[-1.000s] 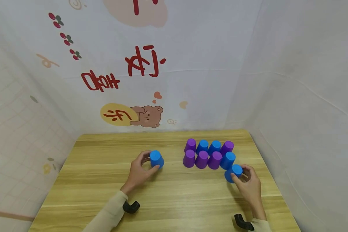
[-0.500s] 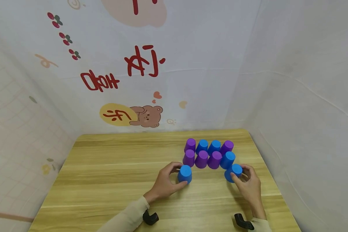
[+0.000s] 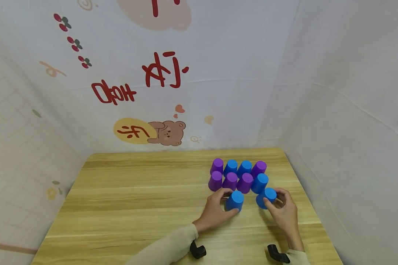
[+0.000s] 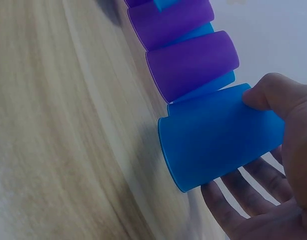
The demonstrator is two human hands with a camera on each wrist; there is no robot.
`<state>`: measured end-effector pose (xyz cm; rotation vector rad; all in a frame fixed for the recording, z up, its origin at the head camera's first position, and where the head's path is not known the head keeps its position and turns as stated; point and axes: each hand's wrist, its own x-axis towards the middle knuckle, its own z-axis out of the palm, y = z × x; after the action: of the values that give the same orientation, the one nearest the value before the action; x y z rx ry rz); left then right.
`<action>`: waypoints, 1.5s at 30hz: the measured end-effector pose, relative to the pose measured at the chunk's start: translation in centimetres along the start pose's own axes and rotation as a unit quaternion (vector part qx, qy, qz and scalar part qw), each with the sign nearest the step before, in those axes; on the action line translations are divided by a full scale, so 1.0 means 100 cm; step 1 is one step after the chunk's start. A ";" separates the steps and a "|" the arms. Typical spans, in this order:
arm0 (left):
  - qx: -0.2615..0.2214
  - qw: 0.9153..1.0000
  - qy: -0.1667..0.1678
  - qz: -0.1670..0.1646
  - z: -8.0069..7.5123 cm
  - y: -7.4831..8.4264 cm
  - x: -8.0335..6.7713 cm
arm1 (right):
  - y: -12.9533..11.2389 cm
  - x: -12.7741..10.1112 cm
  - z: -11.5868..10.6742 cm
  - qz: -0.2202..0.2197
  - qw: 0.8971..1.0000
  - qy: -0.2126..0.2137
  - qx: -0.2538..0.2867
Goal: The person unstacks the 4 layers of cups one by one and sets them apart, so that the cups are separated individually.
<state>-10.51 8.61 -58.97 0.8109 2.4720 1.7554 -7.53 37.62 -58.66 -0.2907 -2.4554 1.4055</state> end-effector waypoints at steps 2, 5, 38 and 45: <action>0.005 1.000 0.000 -0.016 0.007 0.002 0.003 | 0.000 0.000 0.001 -0.006 1.000 0.002 0.000; 0.024 0.999 0.002 -0.036 0.016 0.005 0.007 | 0.002 0.000 0.002 -0.012 1.000 0.002 -0.005; 0.117 0.991 0.020 -0.055 0.060 0.007 0.029 | -0.001 -0.003 0.003 -0.004 1.000 -0.005 0.002; 0.131 0.990 0.013 -0.050 0.061 0.008 0.030 | -0.003 -0.004 0.003 -0.008 1.000 -0.009 -0.005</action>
<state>-11.02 15.42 -59.64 0.6628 2.7467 1.4398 -7.22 37.14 -58.63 -0.2615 -2.4757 1.3951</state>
